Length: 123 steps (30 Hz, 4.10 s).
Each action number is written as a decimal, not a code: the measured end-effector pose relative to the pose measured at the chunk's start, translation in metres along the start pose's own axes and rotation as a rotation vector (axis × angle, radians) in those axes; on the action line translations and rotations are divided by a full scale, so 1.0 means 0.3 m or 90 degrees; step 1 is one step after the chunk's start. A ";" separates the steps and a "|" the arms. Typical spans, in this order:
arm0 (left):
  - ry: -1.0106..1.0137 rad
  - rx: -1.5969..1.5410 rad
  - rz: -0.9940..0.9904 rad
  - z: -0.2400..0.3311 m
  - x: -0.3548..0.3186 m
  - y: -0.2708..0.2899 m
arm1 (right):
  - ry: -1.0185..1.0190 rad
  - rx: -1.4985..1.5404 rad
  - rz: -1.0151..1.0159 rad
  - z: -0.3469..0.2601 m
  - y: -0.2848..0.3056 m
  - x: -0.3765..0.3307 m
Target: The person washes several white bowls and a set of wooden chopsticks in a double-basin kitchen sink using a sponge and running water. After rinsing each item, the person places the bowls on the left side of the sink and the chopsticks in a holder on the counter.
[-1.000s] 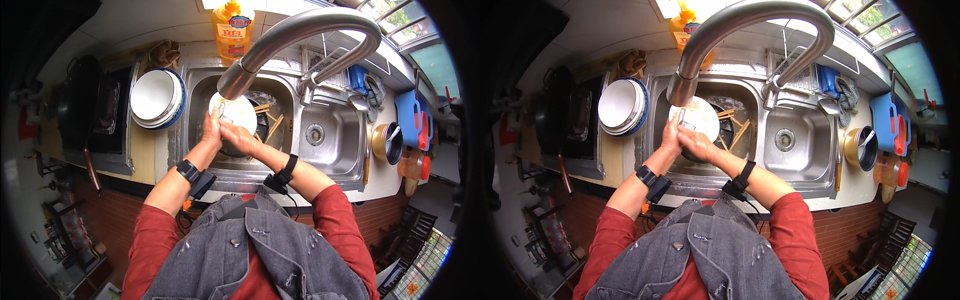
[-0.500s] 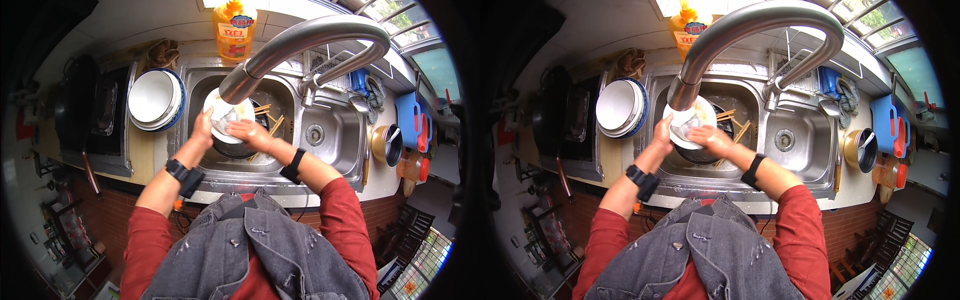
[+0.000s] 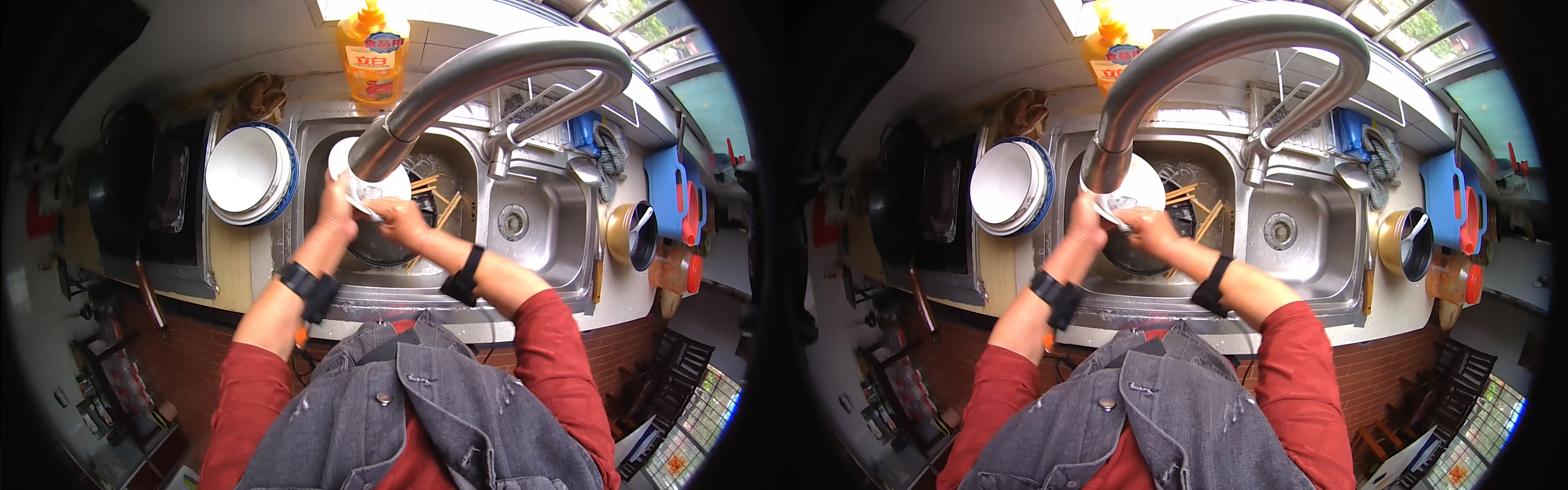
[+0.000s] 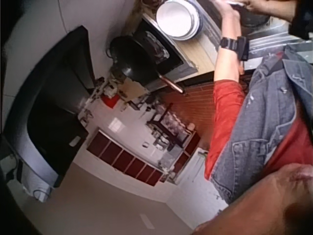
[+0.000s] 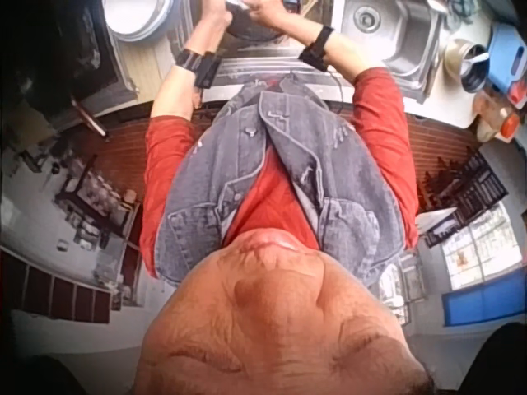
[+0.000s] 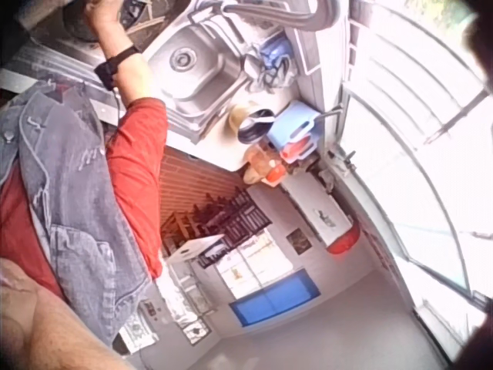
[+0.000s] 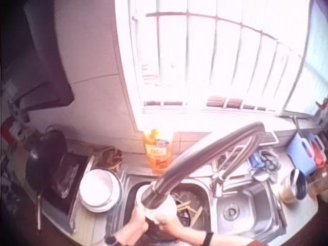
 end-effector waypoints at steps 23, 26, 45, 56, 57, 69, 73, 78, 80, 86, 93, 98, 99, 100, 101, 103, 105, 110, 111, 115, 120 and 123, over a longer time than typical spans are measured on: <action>-0.149 0.048 0.086 0.028 -0.054 -0.046 | -0.079 0.013 0.040 0.028 0.012 0.006; 0.125 0.103 -0.030 -0.022 -0.030 -0.042 | 0.159 -0.117 -0.137 -0.002 -0.012 -0.025; 0.059 0.085 0.015 0.015 -0.028 -0.056 | 0.100 -0.019 -0.087 -0.016 -0.008 0.007; 0.121 0.092 -0.015 -0.048 0.025 0.016 | 0.078 -0.082 -0.073 -0.037 0.003 0.006; 0.207 0.166 -0.052 -0.058 0.037 0.036 | 0.046 -0.098 -0.131 -0.010 -0.007 -0.002; 0.227 -0.083 -0.235 -0.069 -0.056 0.048 | -0.705 0.861 0.431 0.277 -0.045 -0.149; 0.259 -0.193 -0.316 -0.023 -0.105 0.031 | -0.747 0.661 0.378 0.338 -0.057 -0.184; 0.095 -0.021 -0.216 -0.017 -0.084 0.025 | -0.530 0.285 0.365 0.308 0.046 -0.097; 0.056 -0.010 -0.197 -0.020 -0.066 -0.014 | -0.211 -0.106 0.321 0.147 0.084 -0.004; 0.013 -0.037 -0.220 -0.068 -0.125 -0.137 | -0.278 -0.091 0.129 0.000 0.036 0.092; -0.016 0.236 -0.187 -0.104 -0.216 -0.112 | -0.484 0.212 0.097 0.177 -0.006 0.093; -0.015 0.206 -0.114 -0.087 -0.166 -0.083 | -0.137 -0.094 0.134 0.136 -0.053 0.098; -0.046 0.338 -0.141 -0.093 -0.164 -0.090 | -0.106 -0.110 0.103 0.127 -0.077 0.099; 0.015 0.397 -0.170 -0.122 -0.168 -0.088 | -0.477 0.272 0.070 0.232 -0.123 0.052; 0.023 0.379 -0.211 -0.126 -0.177 -0.099 | -0.537 0.362 0.073 0.233 -0.139 0.050; -0.053 0.338 -0.195 -0.087 -0.182 -0.100 | -0.296 0.053 0.095 0.173 -0.071 0.114; 0.061 0.043 -0.161 -0.068 -0.189 -0.093 | -0.269 -0.166 0.098 0.141 -0.029 0.133; 0.082 0.196 -0.248 -0.039 -0.247 -0.099 | -0.617 0.440 0.141 0.200 -0.004 0.075; 0.063 0.147 -0.260 -0.021 -0.253 -0.103 | -0.688 0.549 0.074 0.219 -0.016 0.050; 0.074 -0.003 -0.226 -0.032 -0.260 -0.079 | -0.764 0.950 0.134 0.315 -0.023 -0.021; 0.082 -0.069 -0.231 -0.073 -0.221 -0.069 | -0.803 1.033 0.370 0.355 -0.098 -0.127; 0.071 -0.039 -0.262 -0.092 -0.209 -0.079 | -0.778 1.106 0.511 0.300 -0.154 -0.150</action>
Point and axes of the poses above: each hand's wrist, its own x-axis towards the middle knuckle, its own y-axis out of the back of the hand, z = x × y, the point moved 7 cm from there along x, towards the middle knuckle, and after that the axes turned 11 degrees about z, right-handed, at the moved point
